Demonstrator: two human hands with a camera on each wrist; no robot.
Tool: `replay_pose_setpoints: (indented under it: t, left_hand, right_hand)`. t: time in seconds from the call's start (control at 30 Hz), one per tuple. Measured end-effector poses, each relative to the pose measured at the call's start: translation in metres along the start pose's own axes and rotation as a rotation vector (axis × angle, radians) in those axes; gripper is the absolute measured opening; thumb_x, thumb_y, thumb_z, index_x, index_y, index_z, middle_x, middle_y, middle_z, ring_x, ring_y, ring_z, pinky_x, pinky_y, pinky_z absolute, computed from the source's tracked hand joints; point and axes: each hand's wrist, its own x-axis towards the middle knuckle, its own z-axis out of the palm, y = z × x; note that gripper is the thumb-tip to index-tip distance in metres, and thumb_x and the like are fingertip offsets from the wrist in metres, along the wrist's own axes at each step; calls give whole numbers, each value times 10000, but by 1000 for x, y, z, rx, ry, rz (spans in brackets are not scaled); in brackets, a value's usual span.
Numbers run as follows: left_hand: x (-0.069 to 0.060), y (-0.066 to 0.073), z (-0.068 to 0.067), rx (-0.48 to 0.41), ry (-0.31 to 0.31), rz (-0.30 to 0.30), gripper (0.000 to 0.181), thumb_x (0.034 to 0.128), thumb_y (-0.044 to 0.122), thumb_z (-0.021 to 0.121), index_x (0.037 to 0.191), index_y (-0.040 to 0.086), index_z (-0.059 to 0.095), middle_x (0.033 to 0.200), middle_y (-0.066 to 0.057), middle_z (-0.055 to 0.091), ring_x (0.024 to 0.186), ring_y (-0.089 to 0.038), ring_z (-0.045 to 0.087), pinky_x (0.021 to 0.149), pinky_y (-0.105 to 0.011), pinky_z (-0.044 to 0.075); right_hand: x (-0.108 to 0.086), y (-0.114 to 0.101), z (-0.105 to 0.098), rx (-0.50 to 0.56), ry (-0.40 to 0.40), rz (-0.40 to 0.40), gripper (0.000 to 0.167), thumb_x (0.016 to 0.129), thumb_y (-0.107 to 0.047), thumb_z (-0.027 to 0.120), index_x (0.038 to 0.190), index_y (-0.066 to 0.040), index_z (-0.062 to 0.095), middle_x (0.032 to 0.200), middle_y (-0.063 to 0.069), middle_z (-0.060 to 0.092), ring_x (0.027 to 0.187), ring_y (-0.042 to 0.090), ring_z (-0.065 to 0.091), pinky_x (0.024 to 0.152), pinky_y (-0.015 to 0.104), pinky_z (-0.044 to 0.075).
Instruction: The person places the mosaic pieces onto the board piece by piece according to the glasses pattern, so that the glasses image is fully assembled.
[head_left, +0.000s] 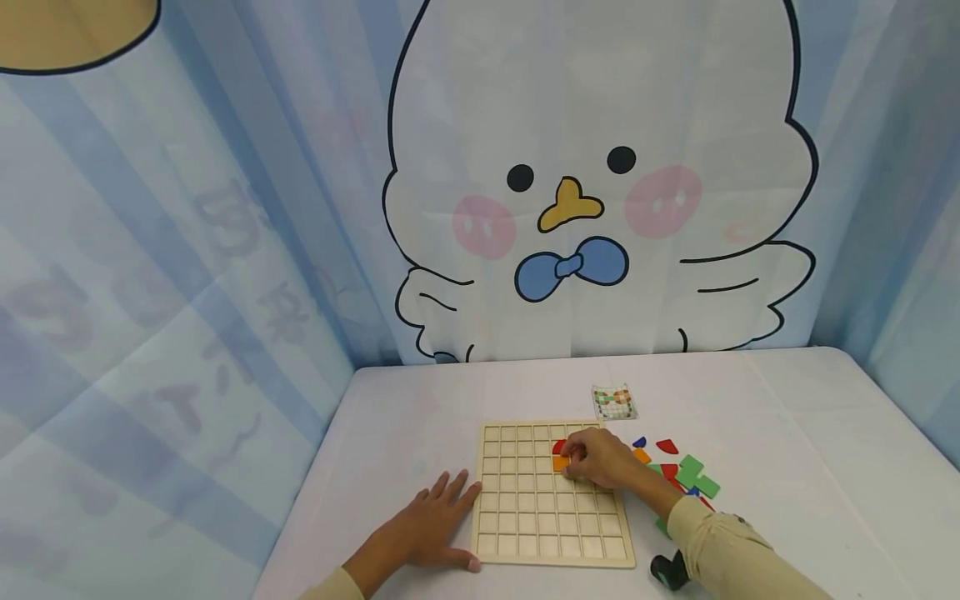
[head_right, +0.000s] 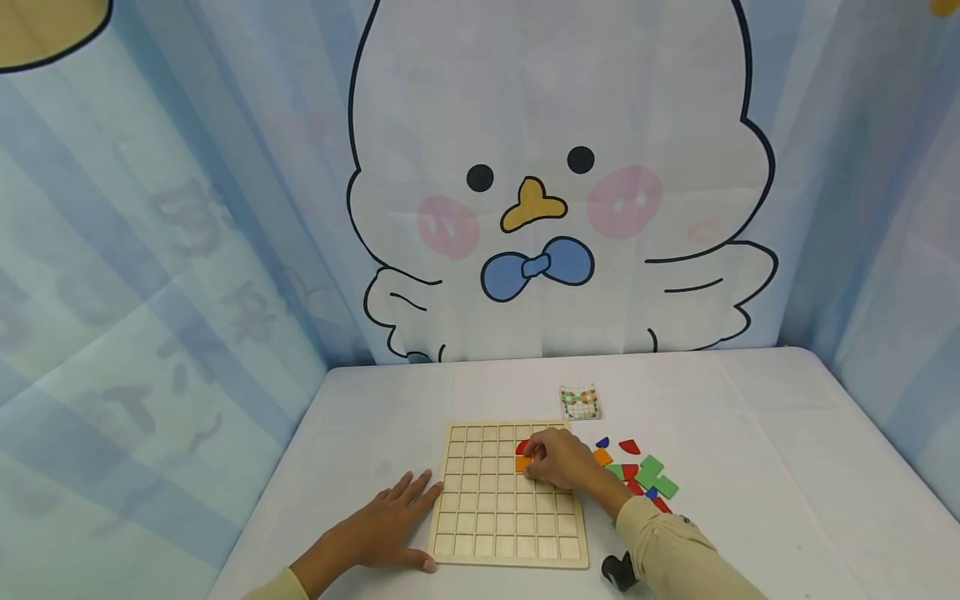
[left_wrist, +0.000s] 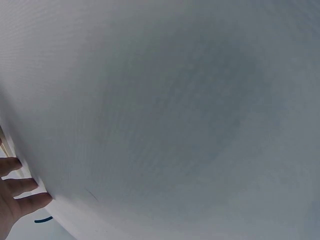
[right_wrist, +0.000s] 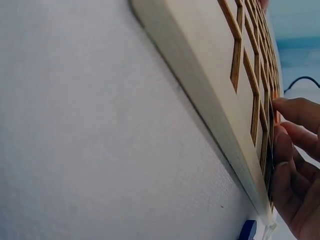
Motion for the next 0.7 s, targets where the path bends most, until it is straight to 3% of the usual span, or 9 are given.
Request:
replay_pose_setpoints:
  t: [0.17,0.37,0.47,0.6,0.7]
  left_hand:
    - [0,1,-1,2,4,-2,1105,750,857,548,1612,246,222,1681,-113,194,1509,-428,253,1103,-611,384]
    - [-1,3,-3,6,1,-11,1099,751,850,561,1609,247,232,1678,-115,203,1506,-429,259,1100,-611,387]
    - [-2,3,-4,10,3,-12,1096,754,847,562,1608,246,232,1677,-116,205,1505,-430,262,1096,-610,391]
    - [-1,2,-3,10,0,-12,1100,753,852,557,1610,249,223,1679,-116,199,1507,-428,257,1098,-610,389]
    - [0,2,-2,1,-5,-13,1102,751,853,557,1610,251,221,1680,-115,196,1510,-427,251,1103,-611,382]
  right_hand:
    - [-1,-1,-1,-1,-14,-23,173,826,-170,826,938,-114,707,705,-69,564,642,93,505,600,233,402]
    - [-3,6,-8,41,-43,-143,226,866,-192,788,1039,-73,704,775,-82,631,678,38,533,644,217,446]
    - [-5,11,-15,77,-81,-184,254,904,-209,747,1105,-61,698,886,-58,710,779,42,612,702,225,489]
    - [-9,15,-25,117,-114,-159,298,948,-252,707,1182,-69,683,1020,-16,723,899,107,638,727,233,511]
    - [-14,20,-35,150,-112,-120,326,955,-266,700,1207,-61,673,1032,12,697,815,142,622,663,252,535]
